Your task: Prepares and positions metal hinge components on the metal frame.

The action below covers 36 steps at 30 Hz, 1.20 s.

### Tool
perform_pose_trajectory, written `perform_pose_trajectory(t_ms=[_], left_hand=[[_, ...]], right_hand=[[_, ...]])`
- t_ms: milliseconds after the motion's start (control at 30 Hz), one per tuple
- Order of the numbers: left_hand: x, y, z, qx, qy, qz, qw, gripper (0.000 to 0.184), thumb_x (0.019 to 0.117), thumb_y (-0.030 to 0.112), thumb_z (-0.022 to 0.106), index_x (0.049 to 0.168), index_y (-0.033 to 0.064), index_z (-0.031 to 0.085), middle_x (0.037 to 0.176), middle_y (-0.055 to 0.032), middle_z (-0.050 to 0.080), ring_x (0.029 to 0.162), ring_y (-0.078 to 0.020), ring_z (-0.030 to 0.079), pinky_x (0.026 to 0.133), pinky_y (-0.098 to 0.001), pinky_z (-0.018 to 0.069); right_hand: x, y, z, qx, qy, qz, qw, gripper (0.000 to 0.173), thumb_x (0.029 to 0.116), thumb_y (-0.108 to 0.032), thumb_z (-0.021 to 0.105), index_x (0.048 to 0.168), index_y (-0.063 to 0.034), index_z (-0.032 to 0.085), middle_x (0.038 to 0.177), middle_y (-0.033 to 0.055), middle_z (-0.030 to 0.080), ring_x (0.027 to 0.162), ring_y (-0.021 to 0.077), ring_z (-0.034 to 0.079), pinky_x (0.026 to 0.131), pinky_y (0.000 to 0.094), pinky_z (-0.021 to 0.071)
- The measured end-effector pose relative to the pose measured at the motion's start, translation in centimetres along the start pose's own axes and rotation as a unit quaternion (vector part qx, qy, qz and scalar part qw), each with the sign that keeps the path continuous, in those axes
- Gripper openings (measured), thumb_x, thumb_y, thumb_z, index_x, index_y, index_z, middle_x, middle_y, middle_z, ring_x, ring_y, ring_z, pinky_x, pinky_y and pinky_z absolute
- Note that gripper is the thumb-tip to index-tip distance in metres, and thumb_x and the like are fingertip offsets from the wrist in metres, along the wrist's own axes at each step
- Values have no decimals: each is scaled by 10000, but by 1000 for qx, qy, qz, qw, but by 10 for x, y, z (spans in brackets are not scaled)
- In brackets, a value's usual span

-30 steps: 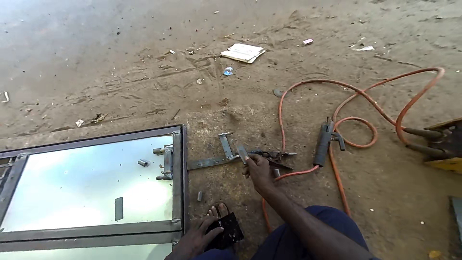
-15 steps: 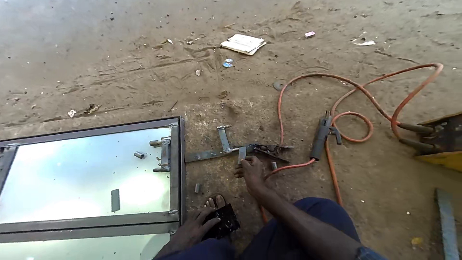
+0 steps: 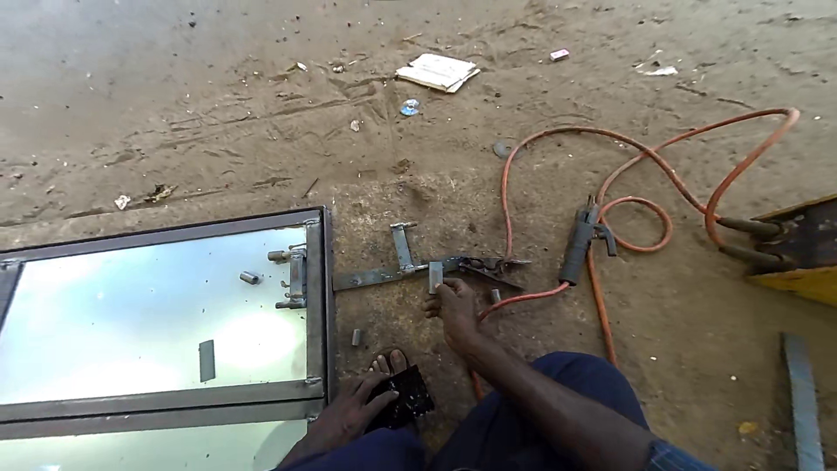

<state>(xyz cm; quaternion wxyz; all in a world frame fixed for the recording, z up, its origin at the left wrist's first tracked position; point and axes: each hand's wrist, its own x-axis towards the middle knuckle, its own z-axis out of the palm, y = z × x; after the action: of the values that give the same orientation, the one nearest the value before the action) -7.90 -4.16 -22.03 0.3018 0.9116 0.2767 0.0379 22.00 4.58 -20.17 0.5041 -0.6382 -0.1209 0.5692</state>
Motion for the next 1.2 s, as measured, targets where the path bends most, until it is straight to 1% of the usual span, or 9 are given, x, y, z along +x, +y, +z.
perform_pose_trajectory(t_ms=[100,167,333,533,667,800,900,1000,1200], left_hand=[[1,-2,0,4,-5,2,1000,436,1044,218,547,1463,332,511,1565,-55,436,1447,-253,413,1170,-439,399],[1,-1,0,1,-8,-1,1000,434,1044,225,550,1462,333,512,1564,-58,437,1446,-255,415,1169,-442,401],[2,-1,-1,-11,6,1,1000,432,1034,231,573,1452,329,520,1545,-65,464,1417,-258,454,1137,-464,435],[0,-3,1,-10,4,5,1000,439,1042,216,557,1462,331,510,1557,-54,447,1429,-253,436,1148,-459,420],[0,-3,1,-9,8,9,1000,433,1041,219,561,1460,321,515,1555,-58,448,1438,-249,425,1164,-439,409],[0,-2,0,1,8,8,1000,424,1046,223,552,1458,317,521,1550,-56,453,1436,-246,428,1162,-432,414],[1,1,-1,-9,3,4,1000,424,1050,217,546,1462,311,518,1552,-65,451,1443,-250,422,1169,-425,409],[0,1,-2,-8,-3,1,1000,428,1047,215,548,1461,317,517,1549,-69,454,1441,-253,424,1167,-433,408],[1,0,0,-16,-4,0,1000,427,1050,221,544,1465,317,515,1553,-63,448,1450,-247,411,1174,-434,403]], right_hand=[[-2,2,-2,-15,22,14,1000,215,1062,-150,504,1184,19,558,790,183,688,543,243,659,519,373,584],[-1,4,1,-27,14,16,999,207,1057,-158,516,1148,18,575,754,168,674,524,226,643,506,360,574],[5,8,4,-32,2,2,999,206,1058,-165,510,1142,6,589,765,148,668,535,208,630,514,350,560],[8,8,1,-24,10,-19,999,198,1060,-144,519,1168,-12,620,771,152,676,507,187,600,482,323,530],[6,5,5,-33,-8,-57,998,253,1068,-163,520,1265,-30,608,802,154,681,524,206,617,493,350,556],[7,5,2,-30,30,-17,999,217,1069,-165,503,1187,-8,597,794,163,687,515,215,623,490,348,554],[10,4,1,-36,39,-13,998,225,1065,-159,503,1202,-2,587,784,167,678,526,228,640,503,363,571],[10,-1,1,-34,44,-20,998,236,1064,-154,505,1232,-8,583,771,160,679,518,218,637,490,352,563],[11,-6,-5,-22,62,-5,998,219,1064,-155,507,1209,-7,574,772,163,687,510,214,639,477,342,557]])
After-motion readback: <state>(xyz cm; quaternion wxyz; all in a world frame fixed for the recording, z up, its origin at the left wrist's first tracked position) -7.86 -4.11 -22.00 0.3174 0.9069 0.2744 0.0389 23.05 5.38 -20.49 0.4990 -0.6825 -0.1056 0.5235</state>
